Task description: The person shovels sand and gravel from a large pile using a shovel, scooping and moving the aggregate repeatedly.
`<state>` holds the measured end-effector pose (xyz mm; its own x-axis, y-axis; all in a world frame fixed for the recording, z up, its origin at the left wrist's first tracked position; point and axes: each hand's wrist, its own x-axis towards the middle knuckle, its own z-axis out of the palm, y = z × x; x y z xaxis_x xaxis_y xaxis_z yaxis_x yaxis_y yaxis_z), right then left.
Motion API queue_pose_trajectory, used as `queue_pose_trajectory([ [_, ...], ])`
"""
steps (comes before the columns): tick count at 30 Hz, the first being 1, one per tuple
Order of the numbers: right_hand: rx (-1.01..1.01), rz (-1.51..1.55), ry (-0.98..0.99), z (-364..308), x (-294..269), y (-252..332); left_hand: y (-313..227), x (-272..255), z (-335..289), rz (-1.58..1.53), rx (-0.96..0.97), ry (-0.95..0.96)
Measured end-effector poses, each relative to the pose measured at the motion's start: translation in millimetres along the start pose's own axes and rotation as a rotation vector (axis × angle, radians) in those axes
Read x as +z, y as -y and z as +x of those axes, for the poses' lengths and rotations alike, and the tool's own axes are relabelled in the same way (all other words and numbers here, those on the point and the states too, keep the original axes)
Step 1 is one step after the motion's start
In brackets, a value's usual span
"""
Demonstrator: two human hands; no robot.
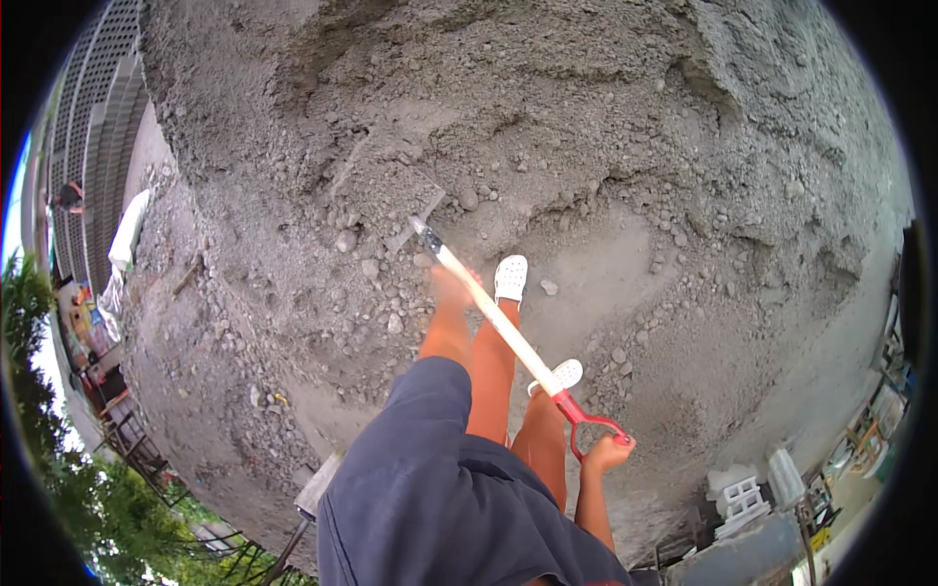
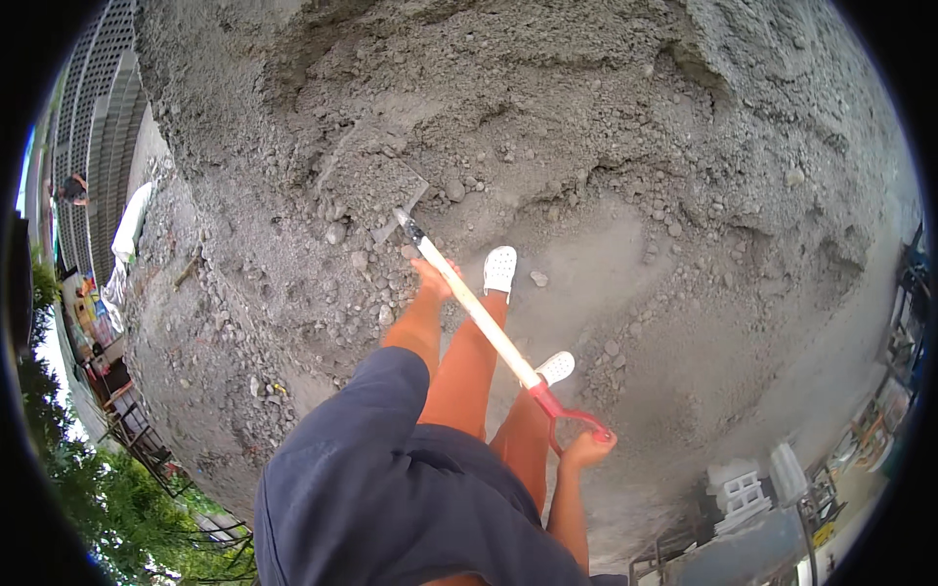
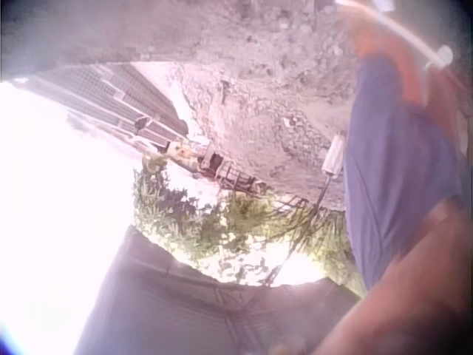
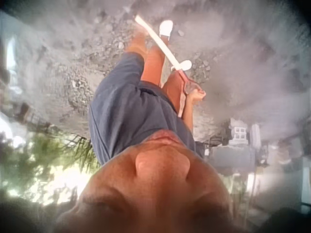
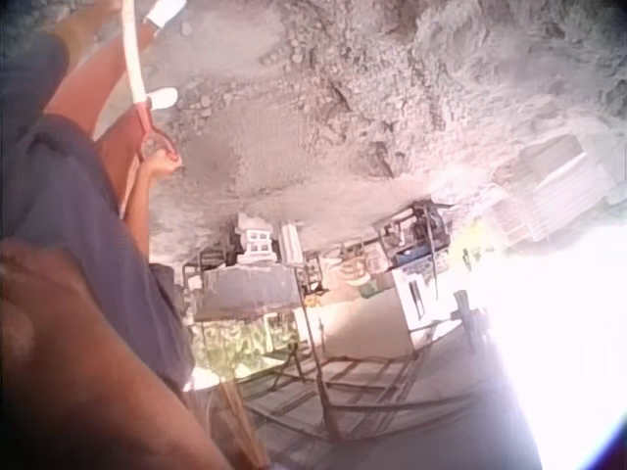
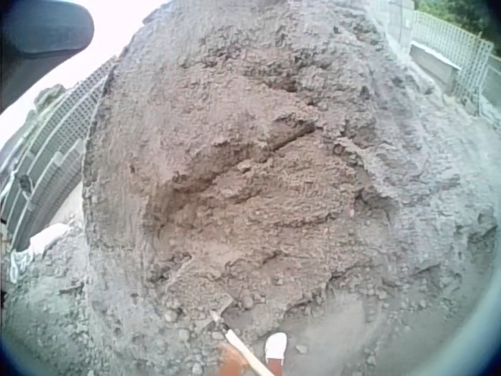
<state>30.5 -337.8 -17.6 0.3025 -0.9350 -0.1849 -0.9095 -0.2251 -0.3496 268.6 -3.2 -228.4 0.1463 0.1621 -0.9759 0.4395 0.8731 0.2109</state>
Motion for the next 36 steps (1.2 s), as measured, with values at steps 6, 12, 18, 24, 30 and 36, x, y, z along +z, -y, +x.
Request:
queue_pose_trajectory([
  [6,0.188,-0.210,-0.093,30.8,-86.7,-156.3,136.7,-39.3,-62.3,0.205,-0.123,-0.128],
  [12,0.547,0.155,-0.098,-22.9,-202.7,-337.9,294.8,-78.5,-182.3,0.459,-0.164,-0.136],
  [18,0.886,-0.012,0.184,-139.1,-314.3,-459.9,451.0,-171.9,-234.7,0.813,-0.223,0.073],
  [24,1.315,0.093,0.548,-253.9,-303.7,-516.7,517.0,-191.8,-321.8,1.107,-0.318,0.148],
  [30,1.432,0.668,0.480,-251.4,-287.4,-470.0,531.0,-173.6,-361.5,1.296,-0.606,0.209],
  [36,1.452,1.229,0.192,-186.8,-298.2,-431.6,486.3,-107.7,-317.9,1.063,-0.449,0.390],
])
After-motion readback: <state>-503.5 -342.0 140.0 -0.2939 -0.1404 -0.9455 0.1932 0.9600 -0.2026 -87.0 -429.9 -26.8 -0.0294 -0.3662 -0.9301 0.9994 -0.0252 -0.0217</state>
